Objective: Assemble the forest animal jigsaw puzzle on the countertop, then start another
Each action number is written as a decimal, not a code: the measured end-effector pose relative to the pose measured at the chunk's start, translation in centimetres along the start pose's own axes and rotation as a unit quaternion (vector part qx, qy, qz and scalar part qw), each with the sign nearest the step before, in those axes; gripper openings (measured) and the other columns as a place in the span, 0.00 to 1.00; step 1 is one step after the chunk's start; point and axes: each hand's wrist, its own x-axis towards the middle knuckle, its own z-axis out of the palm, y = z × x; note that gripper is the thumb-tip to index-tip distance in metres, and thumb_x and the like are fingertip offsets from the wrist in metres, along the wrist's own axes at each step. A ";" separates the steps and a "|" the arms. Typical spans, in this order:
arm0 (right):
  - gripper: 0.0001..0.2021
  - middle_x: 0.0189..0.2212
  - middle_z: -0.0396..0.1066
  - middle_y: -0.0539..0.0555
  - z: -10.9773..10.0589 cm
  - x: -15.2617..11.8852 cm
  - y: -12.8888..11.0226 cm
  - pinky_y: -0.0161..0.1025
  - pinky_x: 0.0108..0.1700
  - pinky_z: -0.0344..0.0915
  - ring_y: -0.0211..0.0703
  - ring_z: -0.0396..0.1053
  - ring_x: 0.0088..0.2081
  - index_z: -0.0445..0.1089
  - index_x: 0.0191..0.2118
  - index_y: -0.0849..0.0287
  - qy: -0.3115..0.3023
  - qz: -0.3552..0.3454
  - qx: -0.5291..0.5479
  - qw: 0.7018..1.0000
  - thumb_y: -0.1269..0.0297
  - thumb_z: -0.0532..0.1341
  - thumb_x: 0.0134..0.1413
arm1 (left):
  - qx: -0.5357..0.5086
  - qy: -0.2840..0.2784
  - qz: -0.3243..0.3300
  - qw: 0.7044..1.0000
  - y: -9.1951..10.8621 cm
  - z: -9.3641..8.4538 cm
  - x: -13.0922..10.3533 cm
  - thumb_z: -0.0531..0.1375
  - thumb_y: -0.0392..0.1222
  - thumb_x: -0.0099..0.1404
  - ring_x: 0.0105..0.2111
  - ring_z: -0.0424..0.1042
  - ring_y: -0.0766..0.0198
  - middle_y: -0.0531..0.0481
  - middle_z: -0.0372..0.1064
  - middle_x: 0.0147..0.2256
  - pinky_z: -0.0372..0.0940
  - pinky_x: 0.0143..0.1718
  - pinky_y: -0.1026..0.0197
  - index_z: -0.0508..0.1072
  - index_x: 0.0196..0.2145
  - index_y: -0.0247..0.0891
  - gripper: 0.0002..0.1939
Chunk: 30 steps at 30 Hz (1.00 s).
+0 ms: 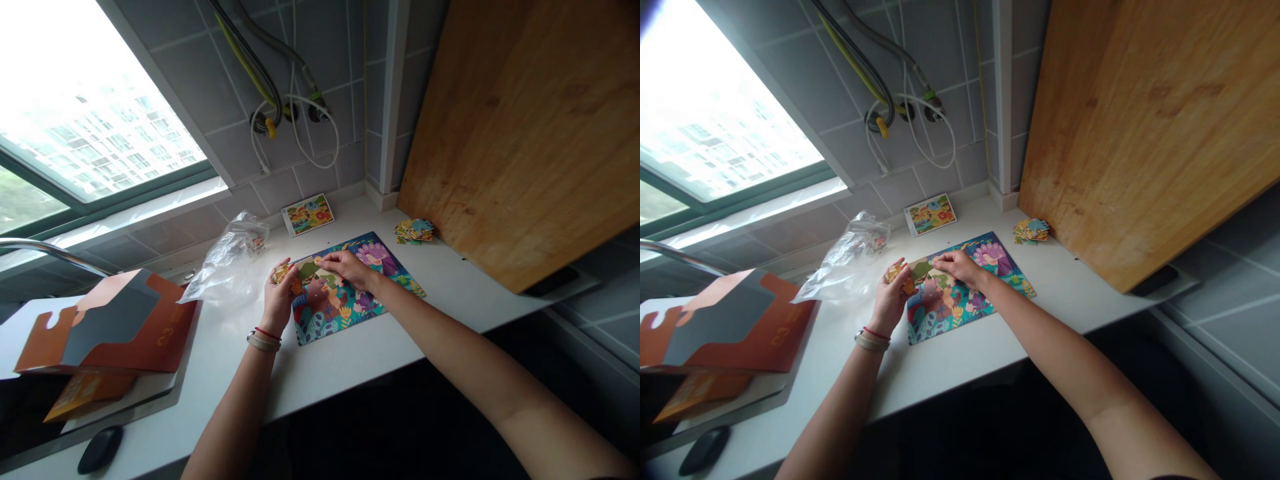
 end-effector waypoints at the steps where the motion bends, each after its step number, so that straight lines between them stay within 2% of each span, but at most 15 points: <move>1: 0.14 0.23 0.75 0.47 0.0 0.0 0.0 0.31 0.26 0.61 0.34 0.67 0.24 0.79 0.29 0.60 0.004 -0.002 0.001 1.000 0.56 0.77 0.42 | -0.001 0.010 0.007 1.000 0.0 0.0 0.0 0.76 0.49 0.56 0.31 0.81 0.62 0.48 0.80 0.40 0.75 0.28 0.65 0.73 0.55 0.40 0.32; 4: 0.15 0.23 0.75 0.48 -0.1 0.3 0.1 0.31 0.25 0.62 0.35 0.67 0.24 0.79 0.29 0.60 0.025 -0.004 0.006 1.000 0.56 0.78 0.40 | -0.010 0.060 0.033 0.998 0.5 -0.4 0.3 0.74 0.54 0.59 0.33 0.82 0.61 0.46 0.80 0.45 0.73 0.24 0.67 0.72 0.54 0.42 0.30; 8: 0.13 0.21 0.72 0.47 -0.4 0.7 0.4 0.31 0.21 0.59 0.34 0.63 0.21 0.77 0.27 0.59 0.067 0.009 -0.001 0.998 0.57 0.76 0.42 | -0.023 0.142 0.080 0.986 1.6 -1.3 0.8 0.71 0.55 0.62 0.36 0.83 0.59 0.45 0.78 0.50 0.72 0.26 0.66 0.71 0.53 0.44 0.27; 11: 0.13 0.18 0.68 0.45 -0.9 0.8 0.8 0.31 0.17 0.56 0.33 0.59 0.19 0.74 0.26 0.58 0.099 0.031 -0.009 0.995 0.57 0.76 0.42 | -0.030 0.171 0.103 0.979 2.2 -2.0 1.2 0.70 0.55 0.64 0.36 0.84 0.59 0.45 0.78 0.51 0.72 0.27 0.65 0.71 0.54 0.45 0.25; 13: 0.14 0.17 0.67 0.45 -1.1 1.0 1.0 0.31 0.17 0.55 0.33 0.58 0.18 0.73 0.25 0.58 0.095 0.046 -0.023 0.994 0.57 0.76 0.43 | -0.035 0.185 0.106 0.976 2.3 -2.3 1.5 0.70 0.55 0.63 0.36 0.84 0.59 0.45 0.78 0.50 0.72 0.28 0.66 0.71 0.53 0.44 0.26; 17: 0.13 0.19 0.72 0.49 -1.2 1.5 1.2 0.30 0.19 0.59 0.34 0.64 0.18 0.72 0.24 0.59 0.094 0.067 -0.062 0.991 0.61 0.75 0.45 | -0.048 0.204 0.101 0.973 1.7 -2.8 2.1 0.72 0.56 0.61 0.34 0.83 0.61 0.44 0.80 0.48 0.71 0.27 0.67 0.72 0.52 0.43 0.27; 22: 0.11 0.22 0.78 0.53 -0.1 2.6 0.9 0.31 0.18 0.60 0.35 0.67 0.18 0.72 0.24 0.59 0.077 0.086 -0.128 0.985 0.62 0.73 0.48 | -0.060 0.208 0.110 0.970 0.7 -3.2 3.0 0.74 0.56 0.58 0.30 0.83 0.60 0.42 0.80 0.45 0.69 0.22 0.68 0.73 0.52 0.40 0.30; 25: 0.12 0.21 0.77 0.53 0.9 3.7 0.9 0.31 0.21 0.65 0.38 0.71 0.20 0.72 0.24 0.59 0.068 0.087 -0.176 0.978 0.61 0.73 0.48 | -0.078 0.208 0.115 0.968 0.4 -3.7 3.5 0.73 0.56 0.59 0.28 0.83 0.59 0.41 0.80 0.45 0.69 0.21 0.68 0.71 0.54 0.39 0.32; 30: 0.11 0.19 0.74 0.50 2.4 6.4 1.6 0.32 0.19 0.59 0.37 0.66 0.18 0.74 0.25 0.59 0.072 0.079 -0.261 0.959 0.60 0.73 0.48 | -0.114 0.199 0.111 0.967 0.2 -4.2 4.1 0.73 0.56 0.61 0.29 0.83 0.58 0.40 0.81 0.44 0.71 0.21 0.67 0.68 0.58 0.39 0.34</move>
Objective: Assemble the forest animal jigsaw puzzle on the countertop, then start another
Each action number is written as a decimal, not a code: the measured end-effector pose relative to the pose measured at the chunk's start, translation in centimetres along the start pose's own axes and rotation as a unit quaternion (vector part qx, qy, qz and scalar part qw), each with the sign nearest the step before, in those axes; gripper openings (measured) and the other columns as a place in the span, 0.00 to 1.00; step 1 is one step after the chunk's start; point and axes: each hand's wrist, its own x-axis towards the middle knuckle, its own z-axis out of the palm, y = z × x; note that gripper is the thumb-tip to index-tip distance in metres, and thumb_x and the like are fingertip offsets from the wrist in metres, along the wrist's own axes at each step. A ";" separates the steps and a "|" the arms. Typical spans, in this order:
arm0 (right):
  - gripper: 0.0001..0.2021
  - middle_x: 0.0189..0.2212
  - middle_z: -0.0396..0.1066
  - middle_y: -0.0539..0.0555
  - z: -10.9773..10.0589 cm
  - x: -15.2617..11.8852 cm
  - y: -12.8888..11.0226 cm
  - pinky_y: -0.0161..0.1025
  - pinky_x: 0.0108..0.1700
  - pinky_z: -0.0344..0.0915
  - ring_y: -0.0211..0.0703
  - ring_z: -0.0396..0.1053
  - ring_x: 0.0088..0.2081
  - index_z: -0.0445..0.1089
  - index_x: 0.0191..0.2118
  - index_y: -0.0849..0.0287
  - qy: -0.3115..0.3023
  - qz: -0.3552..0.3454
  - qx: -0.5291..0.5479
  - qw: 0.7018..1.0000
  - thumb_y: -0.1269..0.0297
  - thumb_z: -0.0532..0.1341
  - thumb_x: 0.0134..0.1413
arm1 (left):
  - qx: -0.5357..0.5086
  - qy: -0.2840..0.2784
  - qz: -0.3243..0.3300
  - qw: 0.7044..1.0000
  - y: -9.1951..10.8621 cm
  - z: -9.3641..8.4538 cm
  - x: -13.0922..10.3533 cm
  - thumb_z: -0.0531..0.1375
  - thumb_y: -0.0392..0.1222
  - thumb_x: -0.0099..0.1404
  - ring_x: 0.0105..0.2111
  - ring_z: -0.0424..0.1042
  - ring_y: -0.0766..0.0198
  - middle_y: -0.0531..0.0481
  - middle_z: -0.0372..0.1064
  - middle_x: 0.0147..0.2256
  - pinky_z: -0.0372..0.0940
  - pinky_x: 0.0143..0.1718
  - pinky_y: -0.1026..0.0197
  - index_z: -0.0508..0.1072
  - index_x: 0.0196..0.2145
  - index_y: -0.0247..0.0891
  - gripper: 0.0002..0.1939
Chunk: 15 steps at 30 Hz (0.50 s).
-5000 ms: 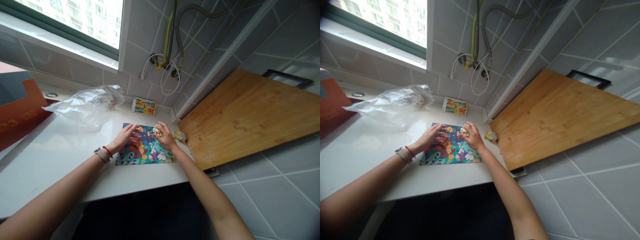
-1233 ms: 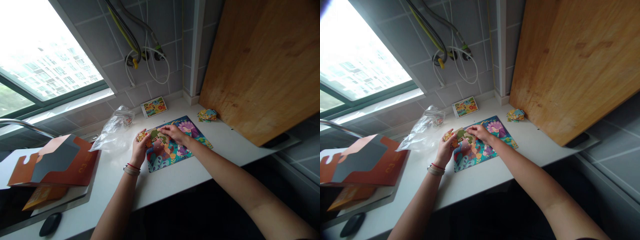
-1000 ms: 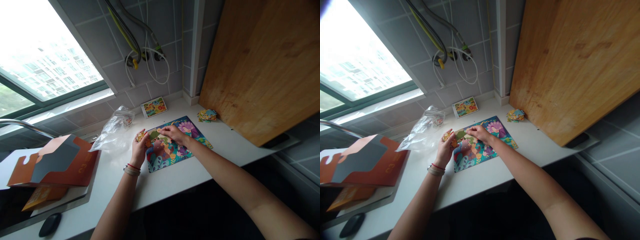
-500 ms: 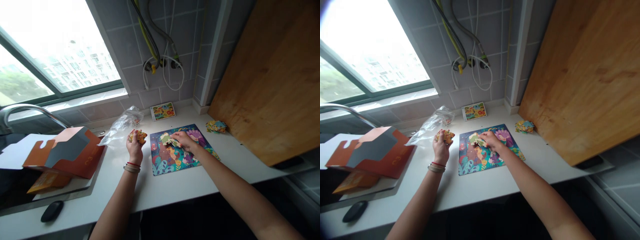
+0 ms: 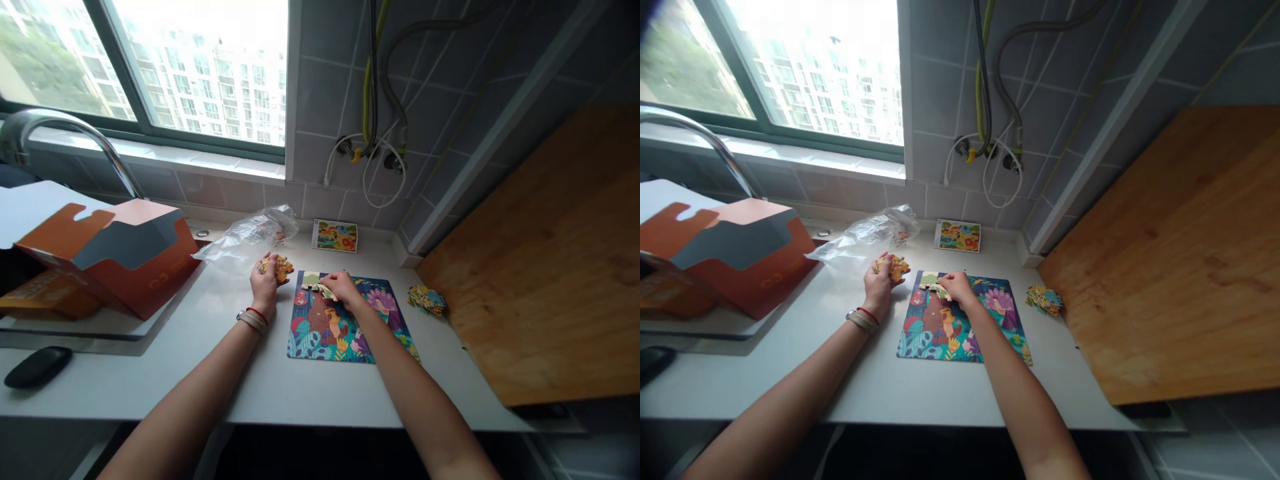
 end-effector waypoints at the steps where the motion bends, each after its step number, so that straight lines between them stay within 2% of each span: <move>1: 0.11 0.19 0.74 0.50 0.3 0.5 -0.1 0.31 0.20 0.59 0.36 0.65 0.19 0.74 0.25 0.59 0.006 -0.005 -0.014 1.000 0.60 0.73 0.48 | -0.004 0.000 -0.002 1.000 -0.1 0.0 0.1 0.73 0.56 0.61 0.29 0.83 0.58 0.39 0.81 0.44 0.71 0.21 0.67 0.69 0.57 0.39 0.33; 5: 0.10 0.22 0.75 0.50 0.9 1.4 -0.1 0.32 0.25 0.61 0.38 0.68 0.23 0.76 0.27 0.59 0.027 -0.032 -0.061 0.997 0.59 0.72 0.48 | -0.007 0.007 -0.005 1.000 -0.3 -0.1 0.4 0.72 0.56 0.61 0.29 0.83 0.58 0.39 0.81 0.44 0.72 0.22 0.66 0.71 0.51 0.36 0.29; 9: 0.08 0.24 0.74 0.48 0.8 0.9 0.1 0.34 0.32 0.65 0.40 0.71 0.28 0.78 0.33 0.58 0.040 -0.078 -0.109 0.990 0.60 0.71 0.49 | -0.013 0.012 -0.007 1.000 -0.3 -0.1 0.5 0.71 0.54 0.63 0.29 0.83 0.58 0.41 0.81 0.43 0.74 0.23 0.64 0.71 0.48 0.38 0.24; 13: 0.10 0.28 0.78 0.50 0.7 -0.1 0.0 0.36 0.41 0.68 0.42 0.75 0.32 0.82 0.41 0.58 0.049 -0.184 -0.232 0.954 0.62 0.70 0.52 | -0.023 0.001 -0.020 1.000 -0.3 0.1 0.3 0.71 0.53 0.64 0.28 0.82 0.59 0.44 0.80 0.42 0.76 0.27 0.61 0.69 0.46 0.39 0.22; 15: 0.12 0.31 0.81 0.52 0.8 -0.3 -0.2 0.37 0.43 0.69 0.44 0.76 0.34 0.83 0.43 0.57 0.042 -0.191 -0.274 0.942 0.62 0.72 0.52 | -0.026 -0.015 -0.027 0.999 -0.3 0.3 0.1 0.71 0.53 0.64 0.30 0.83 0.59 0.44 0.80 0.42 0.74 0.26 0.63 0.68 0.46 0.39 0.22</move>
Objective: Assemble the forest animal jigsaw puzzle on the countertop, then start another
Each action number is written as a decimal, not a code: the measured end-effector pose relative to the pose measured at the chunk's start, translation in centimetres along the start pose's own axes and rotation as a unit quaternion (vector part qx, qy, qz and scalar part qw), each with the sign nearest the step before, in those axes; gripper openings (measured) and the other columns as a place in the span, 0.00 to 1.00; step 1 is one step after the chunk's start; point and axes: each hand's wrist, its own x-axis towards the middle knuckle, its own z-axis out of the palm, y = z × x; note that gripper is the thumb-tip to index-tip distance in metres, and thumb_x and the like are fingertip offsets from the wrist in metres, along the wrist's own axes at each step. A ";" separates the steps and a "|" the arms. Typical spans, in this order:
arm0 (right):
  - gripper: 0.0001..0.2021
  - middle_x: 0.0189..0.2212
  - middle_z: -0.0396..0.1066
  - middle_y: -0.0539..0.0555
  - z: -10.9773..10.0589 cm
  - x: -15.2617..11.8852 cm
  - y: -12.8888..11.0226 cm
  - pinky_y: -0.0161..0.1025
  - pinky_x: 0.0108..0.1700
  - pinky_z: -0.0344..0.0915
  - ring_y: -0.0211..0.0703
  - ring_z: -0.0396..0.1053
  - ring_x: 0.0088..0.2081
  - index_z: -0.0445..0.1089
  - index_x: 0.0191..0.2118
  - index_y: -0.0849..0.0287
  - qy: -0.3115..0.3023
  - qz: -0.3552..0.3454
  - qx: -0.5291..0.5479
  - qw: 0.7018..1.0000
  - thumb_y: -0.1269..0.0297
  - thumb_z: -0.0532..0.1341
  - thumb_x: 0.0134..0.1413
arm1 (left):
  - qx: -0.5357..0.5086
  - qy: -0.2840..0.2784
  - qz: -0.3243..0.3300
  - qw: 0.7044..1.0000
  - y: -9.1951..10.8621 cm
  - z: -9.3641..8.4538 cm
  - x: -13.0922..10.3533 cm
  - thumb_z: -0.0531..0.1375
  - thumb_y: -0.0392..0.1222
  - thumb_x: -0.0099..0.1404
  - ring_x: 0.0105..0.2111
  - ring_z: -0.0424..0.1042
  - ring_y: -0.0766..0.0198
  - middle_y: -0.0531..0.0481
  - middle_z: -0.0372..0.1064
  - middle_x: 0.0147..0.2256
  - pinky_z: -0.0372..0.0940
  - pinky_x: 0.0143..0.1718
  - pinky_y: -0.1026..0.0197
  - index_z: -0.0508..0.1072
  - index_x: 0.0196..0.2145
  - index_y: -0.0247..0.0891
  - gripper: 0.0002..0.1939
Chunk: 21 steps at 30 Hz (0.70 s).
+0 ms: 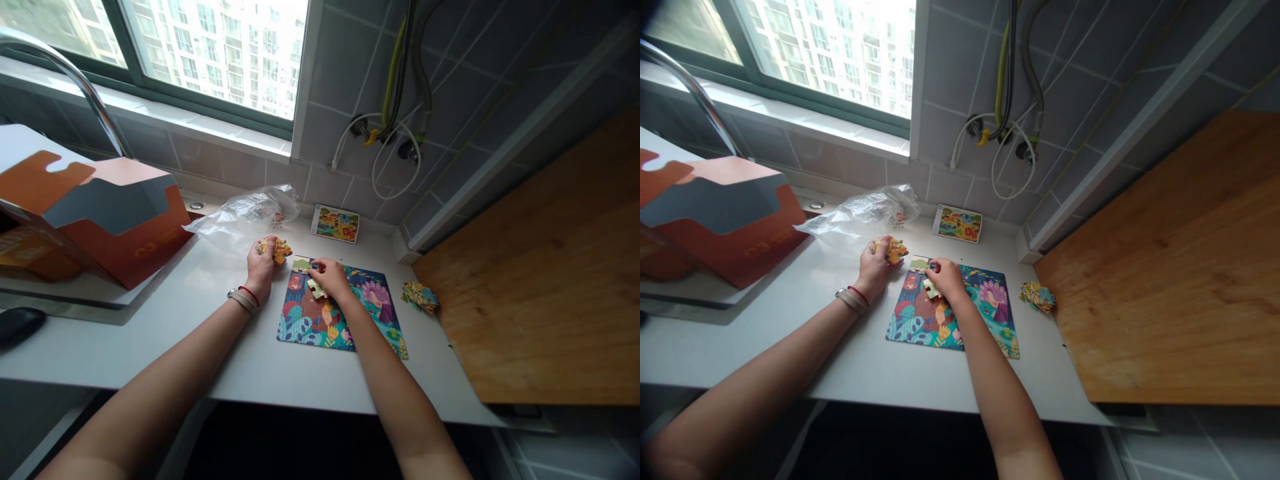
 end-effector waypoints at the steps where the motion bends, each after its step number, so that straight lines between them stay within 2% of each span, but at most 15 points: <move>1: 0.13 0.32 0.81 0.53 0.0 0.0 -0.1 0.38 0.44 0.70 0.45 0.77 0.35 0.84 0.44 0.57 -0.005 0.004 -0.014 1.000 0.61 0.72 0.52 | -0.003 -0.009 -0.006 1.000 0.0 0.1 -0.1 0.71 0.53 0.63 0.30 0.83 0.59 0.44 0.80 0.42 0.73 0.25 0.65 0.68 0.46 0.39 0.22; 4: 0.12 0.33 0.83 0.54 0.0 0.1 -0.2 0.37 0.44 0.70 0.46 0.79 0.35 0.85 0.44 0.56 -0.008 0.019 -0.036 0.999 0.60 0.72 0.53 | -0.018 -0.031 -0.035 0.999 0.1 0.4 -0.4 0.70 0.53 0.64 0.32 0.83 0.58 0.45 0.80 0.42 0.72 0.23 0.66 0.68 0.45 0.40 0.21; 9: 0.10 0.34 0.84 0.54 0.1 0.1 -0.2 0.37 0.45 0.71 0.47 0.80 0.37 0.86 0.42 0.55 0.004 0.013 -0.035 0.999 0.62 0.70 0.56 | -0.044 -0.051 -0.082 0.994 0.5 0.4 -0.6 0.67 0.51 0.69 0.35 0.83 0.58 0.47 0.79 0.43 0.76 0.26 0.62 0.68 0.44 0.40 0.16; 15: 0.08 0.33 0.84 0.54 0.2 -0.1 -0.5 0.36 0.45 0.71 0.46 0.80 0.36 0.86 0.41 0.55 0.015 0.021 -0.024 0.999 0.63 0.69 0.57 | -0.045 -0.042 -0.091 0.994 0.5 0.5 -0.6 0.68 0.50 0.69 0.35 0.83 0.59 0.47 0.79 0.42 0.77 0.29 0.62 0.68 0.43 0.40 0.16; 21: 0.07 0.35 0.84 0.54 0.0 -0.2 -1.0 0.35 0.44 0.70 0.46 0.80 0.38 0.85 0.40 0.54 0.020 0.024 -0.035 0.999 0.64 0.69 0.58 | -0.040 -0.039 -0.086 0.995 0.4 0.5 -0.7 0.68 0.50 0.69 0.33 0.83 0.58 0.47 0.79 0.41 0.76 0.26 0.61 0.69 0.43 0.40 0.15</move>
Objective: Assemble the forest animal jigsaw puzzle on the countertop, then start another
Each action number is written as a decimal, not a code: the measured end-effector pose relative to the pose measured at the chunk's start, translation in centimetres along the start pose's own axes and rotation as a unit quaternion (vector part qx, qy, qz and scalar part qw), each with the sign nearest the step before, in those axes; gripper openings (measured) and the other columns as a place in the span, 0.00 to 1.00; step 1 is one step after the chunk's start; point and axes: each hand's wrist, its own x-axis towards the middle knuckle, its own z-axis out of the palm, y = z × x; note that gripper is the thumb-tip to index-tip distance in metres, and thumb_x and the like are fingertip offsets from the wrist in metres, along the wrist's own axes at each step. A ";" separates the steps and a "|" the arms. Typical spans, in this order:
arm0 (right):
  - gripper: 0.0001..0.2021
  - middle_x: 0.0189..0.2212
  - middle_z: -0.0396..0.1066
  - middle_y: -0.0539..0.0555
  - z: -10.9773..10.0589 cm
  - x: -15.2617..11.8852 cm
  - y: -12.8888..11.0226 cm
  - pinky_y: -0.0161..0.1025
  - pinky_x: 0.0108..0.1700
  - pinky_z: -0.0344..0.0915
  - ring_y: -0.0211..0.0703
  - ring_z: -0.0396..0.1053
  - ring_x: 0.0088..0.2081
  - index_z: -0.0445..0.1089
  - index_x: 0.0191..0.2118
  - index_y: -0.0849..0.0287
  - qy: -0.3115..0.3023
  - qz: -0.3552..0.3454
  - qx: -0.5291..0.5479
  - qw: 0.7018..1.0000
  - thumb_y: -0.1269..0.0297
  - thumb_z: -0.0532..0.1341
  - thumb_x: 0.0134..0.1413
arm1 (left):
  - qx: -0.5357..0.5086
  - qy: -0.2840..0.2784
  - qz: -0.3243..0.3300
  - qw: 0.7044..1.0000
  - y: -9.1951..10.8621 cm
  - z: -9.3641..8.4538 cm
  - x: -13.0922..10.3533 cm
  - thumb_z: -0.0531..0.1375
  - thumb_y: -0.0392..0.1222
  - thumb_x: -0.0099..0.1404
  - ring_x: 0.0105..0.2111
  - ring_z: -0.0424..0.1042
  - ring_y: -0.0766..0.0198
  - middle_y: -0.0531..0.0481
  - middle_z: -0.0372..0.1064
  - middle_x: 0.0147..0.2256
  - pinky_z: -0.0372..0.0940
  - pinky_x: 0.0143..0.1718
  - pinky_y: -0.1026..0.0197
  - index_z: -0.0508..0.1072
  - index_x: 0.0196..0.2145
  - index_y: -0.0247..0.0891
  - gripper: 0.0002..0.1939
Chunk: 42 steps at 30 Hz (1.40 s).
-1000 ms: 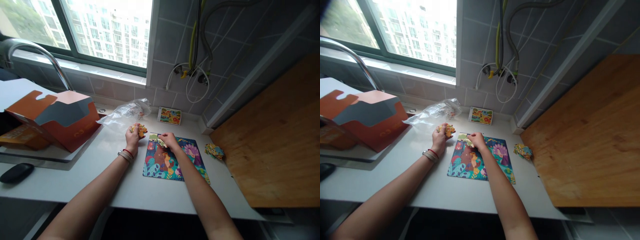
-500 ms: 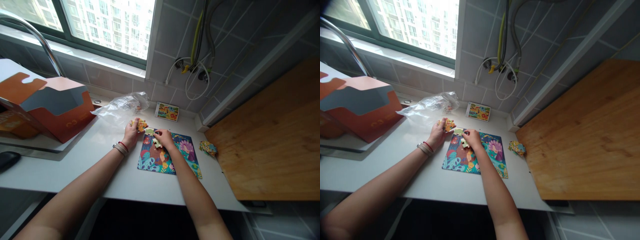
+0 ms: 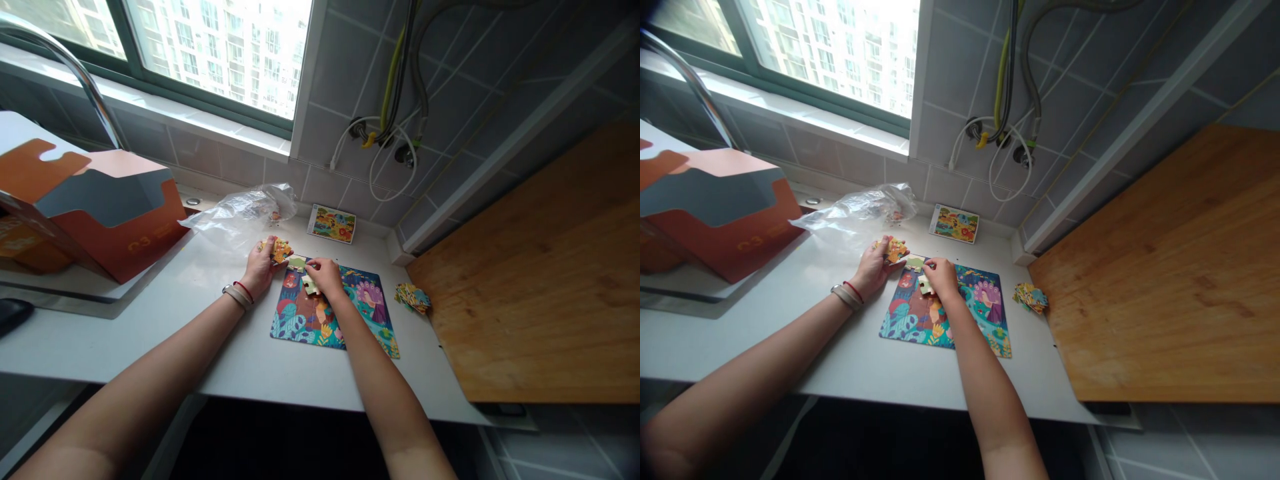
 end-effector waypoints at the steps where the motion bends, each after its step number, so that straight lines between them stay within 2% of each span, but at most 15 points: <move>1: 0.07 0.36 0.84 0.54 0.0 0.0 -0.1 0.35 0.44 0.70 0.46 0.80 0.38 0.85 0.40 0.53 0.000 0.001 -0.003 1.000 0.64 0.69 0.58 | 0.000 0.001 0.000 1.000 0.0 0.0 0.0 0.67 0.50 0.69 0.33 0.83 0.58 0.47 0.79 0.41 0.76 0.26 0.61 0.69 0.43 0.39 0.15; 17: 0.07 0.36 0.84 0.55 0.3 0.1 -0.3 0.34 0.43 0.70 0.46 0.80 0.40 0.85 0.40 0.52 0.008 0.020 -0.033 0.999 0.62 0.68 0.59 | -0.002 0.001 -0.002 1.000 -0.7 0.0 0.7 0.66 0.48 0.70 0.32 0.83 0.58 0.46 0.80 0.41 0.76 0.27 0.62 0.69 0.42 0.39 0.13; 29: 0.07 0.38 0.85 0.55 0.5 0.3 0.2 0.37 0.45 0.71 0.48 0.80 0.41 0.85 0.40 0.52 0.008 0.012 -0.001 1.000 0.62 0.69 0.57 | -0.003 0.006 -0.004 1.000 -0.6 0.0 0.7 0.70 0.52 0.67 0.33 0.83 0.59 0.47 0.80 0.41 0.76 0.30 0.61 0.68 0.43 0.39 0.19; 31: 0.07 0.37 0.84 0.55 0.6 0.5 0.5 0.37 0.45 0.71 0.48 0.80 0.40 0.85 0.39 0.52 0.012 0.012 0.021 1.000 0.62 0.69 0.56 | 0.000 0.009 -0.001 1.000 -0.5 0.0 0.7 0.70 0.52 0.67 0.32 0.82 0.60 0.47 0.80 0.41 0.76 0.29 0.62 0.67 0.42 0.39 0.19; 35: 0.08 0.33 0.83 0.54 0.4 0.9 1.7 0.37 0.44 0.71 0.46 0.79 0.38 0.83 0.36 0.57 0.037 0.047 0.152 0.987 0.60 0.68 0.54 | -0.005 0.027 0.014 1.000 -0.1 0.2 0.5 0.68 0.50 0.69 0.30 0.82 0.62 0.49 0.79 0.39 0.76 0.28 0.63 0.66 0.41 0.39 0.16; 39: 0.17 0.36 0.82 0.57 0.0 0.9 3.1 0.38 0.42 0.72 0.46 0.78 0.38 0.80 0.38 0.62 0.069 0.069 0.224 0.970 0.52 0.64 0.57 | -0.007 0.019 0.003 1.000 0.3 0.5 0.2 0.67 0.49 0.71 0.30 0.82 0.61 0.49 0.80 0.39 0.79 0.31 0.58 0.66 0.42 0.39 0.15; 42: 0.23 0.36 0.82 0.58 -0.6 0.5 3.7 0.39 0.41 0.73 0.47 0.78 0.38 0.78 0.39 0.63 0.077 0.081 0.260 0.959 0.45 0.63 0.54 | 0.008 0.003 -0.004 1.000 0.4 0.7 -0.4 0.67 0.49 0.70 0.31 0.82 0.60 0.47 0.80 0.41 0.78 0.29 0.59 0.68 0.44 0.39 0.15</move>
